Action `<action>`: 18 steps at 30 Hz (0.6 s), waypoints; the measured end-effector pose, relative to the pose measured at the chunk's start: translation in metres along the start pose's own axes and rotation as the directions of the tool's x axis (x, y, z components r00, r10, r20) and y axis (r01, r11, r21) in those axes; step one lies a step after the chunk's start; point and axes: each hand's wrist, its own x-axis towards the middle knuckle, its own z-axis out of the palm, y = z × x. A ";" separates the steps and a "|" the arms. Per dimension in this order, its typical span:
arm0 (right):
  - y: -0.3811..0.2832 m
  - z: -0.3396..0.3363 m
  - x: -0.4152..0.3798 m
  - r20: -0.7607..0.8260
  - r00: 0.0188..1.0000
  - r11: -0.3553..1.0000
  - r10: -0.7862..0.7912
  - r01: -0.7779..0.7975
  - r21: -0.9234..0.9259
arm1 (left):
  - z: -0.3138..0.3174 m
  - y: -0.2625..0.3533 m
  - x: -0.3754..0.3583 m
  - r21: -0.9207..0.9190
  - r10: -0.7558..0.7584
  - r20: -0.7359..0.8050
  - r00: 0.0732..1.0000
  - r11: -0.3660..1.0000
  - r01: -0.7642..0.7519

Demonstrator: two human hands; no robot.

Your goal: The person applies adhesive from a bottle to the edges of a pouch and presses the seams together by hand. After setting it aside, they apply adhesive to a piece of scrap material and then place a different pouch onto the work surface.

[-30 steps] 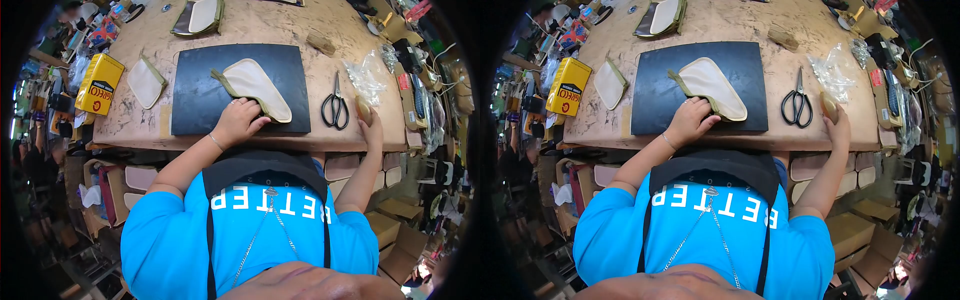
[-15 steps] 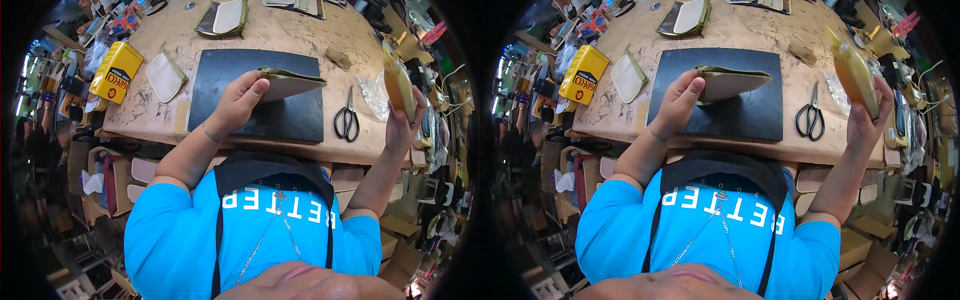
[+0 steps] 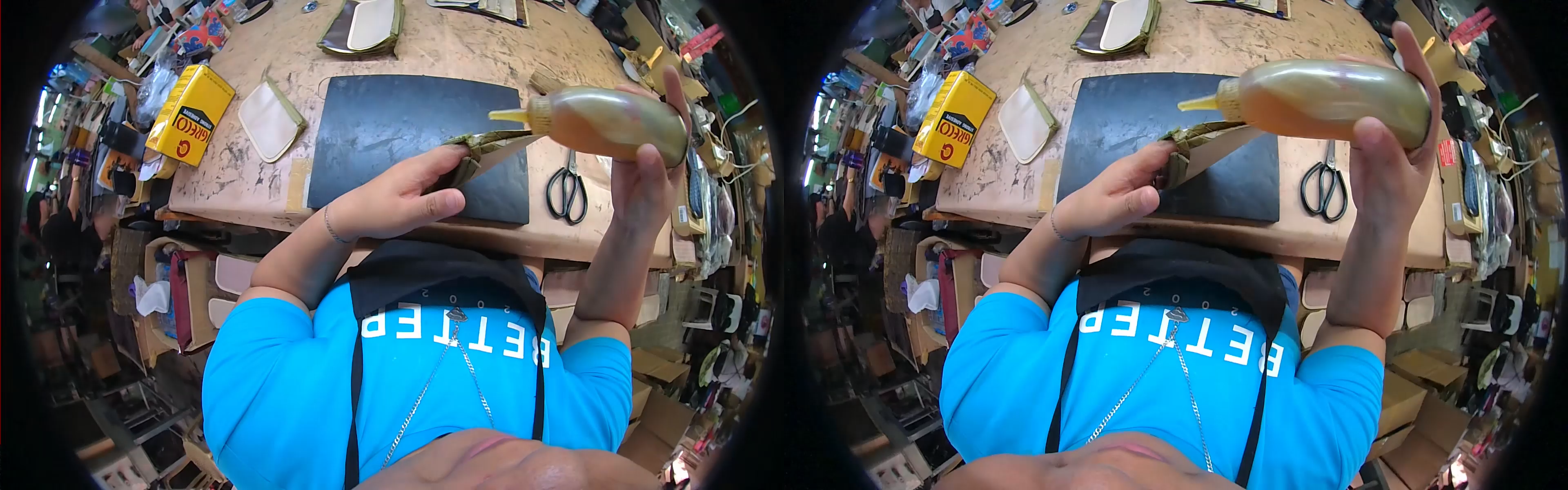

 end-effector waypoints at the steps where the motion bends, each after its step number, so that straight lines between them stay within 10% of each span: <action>1: -0.001 0.002 0.000 0.013 1.000 1.000 0.015 -0.015 -0.022 | 0.002 -0.001 0.000 -0.010 0.007 -0.011 1.000 1.000 -0.007; 18: 0.000 0.001 -0.002 -0.055 0.972 0.964 0.227 -0.233 -0.131 | 0.016 0.017 0.001 0.262 -0.072 0.007 0.997 0.963 0.068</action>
